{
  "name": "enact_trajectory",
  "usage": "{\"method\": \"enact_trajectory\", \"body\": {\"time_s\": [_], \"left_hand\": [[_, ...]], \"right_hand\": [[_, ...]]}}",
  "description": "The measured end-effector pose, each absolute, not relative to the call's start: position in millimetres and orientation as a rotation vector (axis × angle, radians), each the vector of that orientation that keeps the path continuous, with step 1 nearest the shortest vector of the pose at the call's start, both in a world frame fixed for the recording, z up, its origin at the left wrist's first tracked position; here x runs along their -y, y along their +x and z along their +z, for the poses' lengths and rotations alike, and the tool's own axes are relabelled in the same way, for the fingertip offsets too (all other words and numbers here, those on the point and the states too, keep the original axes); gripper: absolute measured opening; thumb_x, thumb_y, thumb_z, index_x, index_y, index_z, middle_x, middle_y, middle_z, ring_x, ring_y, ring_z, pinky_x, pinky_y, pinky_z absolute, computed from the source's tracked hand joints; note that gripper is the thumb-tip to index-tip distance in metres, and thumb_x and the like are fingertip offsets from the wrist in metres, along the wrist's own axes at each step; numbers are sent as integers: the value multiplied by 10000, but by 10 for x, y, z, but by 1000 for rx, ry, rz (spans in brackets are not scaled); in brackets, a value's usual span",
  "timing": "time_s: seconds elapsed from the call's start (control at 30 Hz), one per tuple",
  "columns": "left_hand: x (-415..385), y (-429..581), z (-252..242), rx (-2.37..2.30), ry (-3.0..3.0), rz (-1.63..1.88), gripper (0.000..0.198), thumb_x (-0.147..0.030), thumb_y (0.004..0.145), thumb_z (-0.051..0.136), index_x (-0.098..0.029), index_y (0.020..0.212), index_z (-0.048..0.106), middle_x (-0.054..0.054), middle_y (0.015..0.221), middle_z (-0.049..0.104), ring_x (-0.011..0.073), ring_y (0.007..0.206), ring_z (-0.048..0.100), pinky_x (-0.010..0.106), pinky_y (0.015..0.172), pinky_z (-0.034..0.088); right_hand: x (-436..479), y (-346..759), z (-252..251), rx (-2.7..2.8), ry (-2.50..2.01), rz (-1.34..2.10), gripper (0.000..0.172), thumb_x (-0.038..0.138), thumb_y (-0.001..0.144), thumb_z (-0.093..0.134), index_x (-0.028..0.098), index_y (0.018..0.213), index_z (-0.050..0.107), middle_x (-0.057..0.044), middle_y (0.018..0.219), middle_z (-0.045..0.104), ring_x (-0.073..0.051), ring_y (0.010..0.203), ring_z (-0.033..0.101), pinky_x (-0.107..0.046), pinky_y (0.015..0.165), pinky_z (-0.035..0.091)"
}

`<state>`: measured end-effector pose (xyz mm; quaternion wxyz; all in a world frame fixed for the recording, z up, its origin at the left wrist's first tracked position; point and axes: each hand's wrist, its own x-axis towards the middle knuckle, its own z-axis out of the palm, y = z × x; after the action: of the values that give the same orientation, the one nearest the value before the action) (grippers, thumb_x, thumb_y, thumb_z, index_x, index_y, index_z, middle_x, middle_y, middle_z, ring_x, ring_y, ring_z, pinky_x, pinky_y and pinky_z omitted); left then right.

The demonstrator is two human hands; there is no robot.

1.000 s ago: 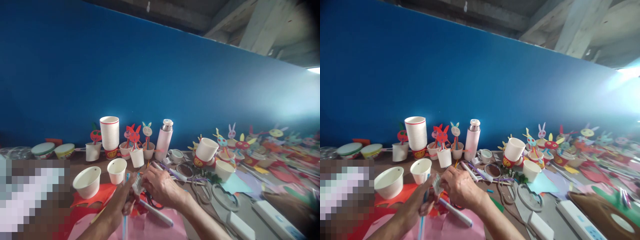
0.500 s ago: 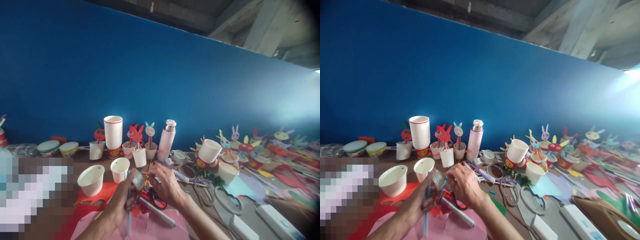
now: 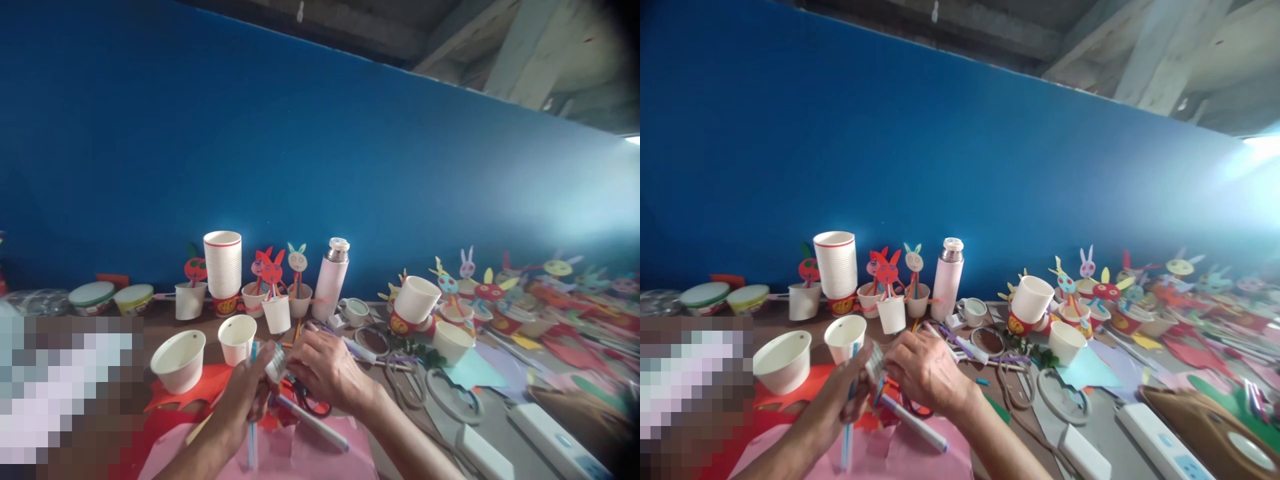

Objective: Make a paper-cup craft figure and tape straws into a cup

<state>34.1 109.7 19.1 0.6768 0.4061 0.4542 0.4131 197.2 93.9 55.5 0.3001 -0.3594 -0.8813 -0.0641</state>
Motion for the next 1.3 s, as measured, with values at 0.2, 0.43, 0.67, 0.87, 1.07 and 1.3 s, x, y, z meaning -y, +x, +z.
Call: {"method": "enact_trajectory", "body": {"time_s": [0.2,0.43,0.67,0.87,1.07,1.3], "left_hand": [[-1044,344,273,-1057,972,904,575,-665,641,537,-155,382,477,-86,261,283,11,245,193,185,329,95],[-1045,350,280,-1056,885,912,524,-652,623,568,-164,466,457,-61,318,414,2,261,196,171,328,86],[-1043,344,226,-1018,672,835,489,-601,624,600,-183,471,399,-101,318,332,5,280,166,162,334,70],[-1042,333,223,-1005,667,800,444,-551,671,575,-172,482,441,-63,329,420,7,275,192,159,332,72],[-1071,323,203,-964,683,955,424,-517,645,634,-181,498,422,-105,348,348,3,287,176,152,322,98],[-1071,337,192,-945,678,993,458,-566,658,609,-174,493,438,-98,347,343,11,291,206,139,307,126]], "right_hand": [[-911,1947,558,2413,-1015,-238,162,178,893,390,160,813,530,-40,744,538,-153,657,469,-271,614,365],[-916,1897,490,2369,-940,-263,175,155,896,316,167,800,462,-34,709,482,-155,620,421,-277,589,342],[-932,1878,430,2342,-877,-287,155,125,863,326,186,744,404,-26,691,439,-160,614,385,-287,574,326],[-957,1881,362,2341,-866,-252,161,128,875,324,183,758,420,-31,688,461,-160,613,399,-286,576,343],[-988,1945,385,2130,-810,-12,124,135,890,379,181,861,491,-44,785,560,-157,733,495,-288,676,395],[-989,1948,356,2074,-847,-101,183,181,885,470,226,1018,588,-41,863,591,-151,768,531,-299,712,404]]}}
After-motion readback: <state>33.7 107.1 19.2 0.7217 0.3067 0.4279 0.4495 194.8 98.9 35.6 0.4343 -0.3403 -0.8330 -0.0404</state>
